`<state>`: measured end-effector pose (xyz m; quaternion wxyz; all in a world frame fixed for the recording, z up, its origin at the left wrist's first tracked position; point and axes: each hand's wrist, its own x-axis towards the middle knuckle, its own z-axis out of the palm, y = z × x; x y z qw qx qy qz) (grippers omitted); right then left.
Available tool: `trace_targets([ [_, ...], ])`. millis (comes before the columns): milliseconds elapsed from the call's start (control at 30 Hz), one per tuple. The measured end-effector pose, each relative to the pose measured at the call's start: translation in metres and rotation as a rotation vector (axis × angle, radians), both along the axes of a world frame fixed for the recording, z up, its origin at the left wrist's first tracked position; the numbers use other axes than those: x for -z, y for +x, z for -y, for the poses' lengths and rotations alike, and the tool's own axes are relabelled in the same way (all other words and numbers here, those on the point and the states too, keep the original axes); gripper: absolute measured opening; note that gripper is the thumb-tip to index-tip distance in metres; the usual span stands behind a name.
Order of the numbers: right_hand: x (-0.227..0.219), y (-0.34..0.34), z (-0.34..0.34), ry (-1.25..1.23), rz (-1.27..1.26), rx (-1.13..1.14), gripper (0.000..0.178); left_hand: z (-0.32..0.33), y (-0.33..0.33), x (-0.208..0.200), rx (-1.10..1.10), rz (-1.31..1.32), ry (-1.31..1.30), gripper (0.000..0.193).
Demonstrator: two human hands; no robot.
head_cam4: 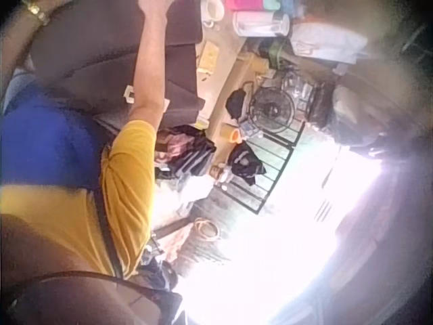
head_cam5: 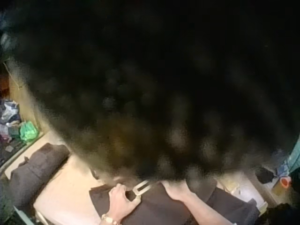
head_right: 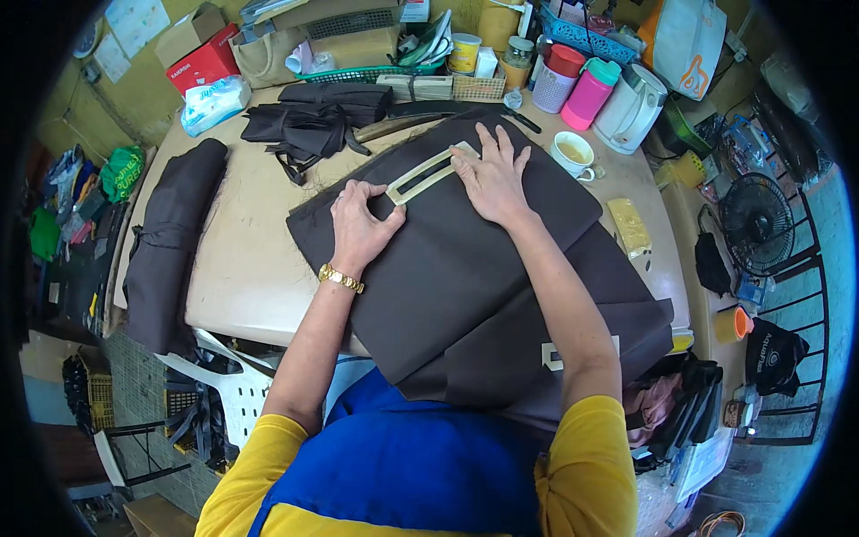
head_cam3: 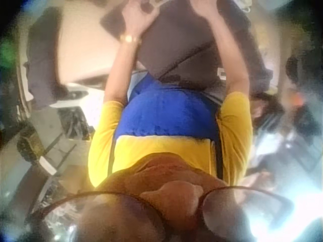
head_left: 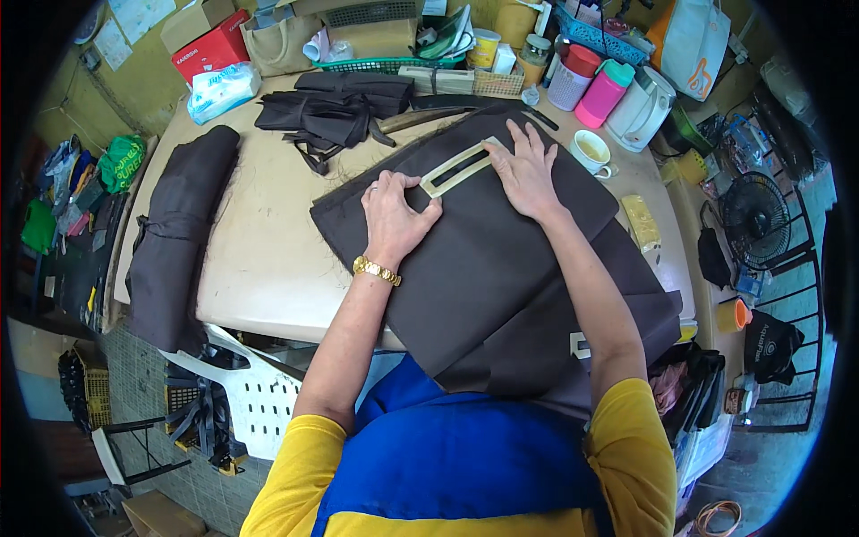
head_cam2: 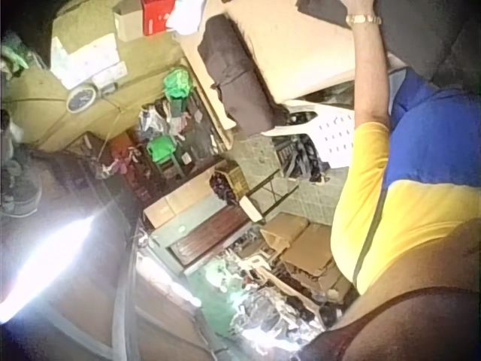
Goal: The person handles a large piece of brown leather fabric on a workshop table, checking various attachments and then handling a small round piece of material.
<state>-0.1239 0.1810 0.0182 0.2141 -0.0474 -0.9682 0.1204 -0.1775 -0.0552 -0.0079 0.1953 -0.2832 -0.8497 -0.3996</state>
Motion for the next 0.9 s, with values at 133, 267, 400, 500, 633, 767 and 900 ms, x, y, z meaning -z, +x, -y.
trace_targets([
  [133, 0.003, -0.002, 0.006, 0.056, 0.035, 0.01, 0.048, 0.0, -0.001, 0.0, -0.002, 0.015, 0.007, 0.039],
  [267, -0.003, 0.002, 0.016, 0.079, 0.029, -0.027, 0.043, 0.001, -0.002, 0.002, -0.001, 0.015, 0.003, 0.039],
  [400, -0.002, 0.003, 0.022, 0.087, 0.007, -0.027, 0.043, 0.001, -0.001, 0.002, -0.006, 0.011, -0.014, 0.04],
  [500, -0.004, 0.007, 0.033, 0.104, 0.004, -0.094, 0.043, 0.001, -0.001, 0.002, 0.0, 0.004, -0.008, 0.04],
  [633, -0.006, 0.006, 0.041, 0.125, 0.006, -0.09, 0.044, 0.001, -0.001, 0.0, -0.001, 0.018, 0.0, 0.04],
  [767, -0.007, 0.008, 0.052, 0.135, 0.012, -0.14, 0.045, 0.0, -0.002, 0.002, 0.007, 0.033, 0.018, 0.04],
  [900, -0.009, 0.013, 0.064, 0.154, 0.007, -0.2, 0.046, 0.001, -0.001, 0.0, 0.002, 0.01, -0.011, 0.04],
])
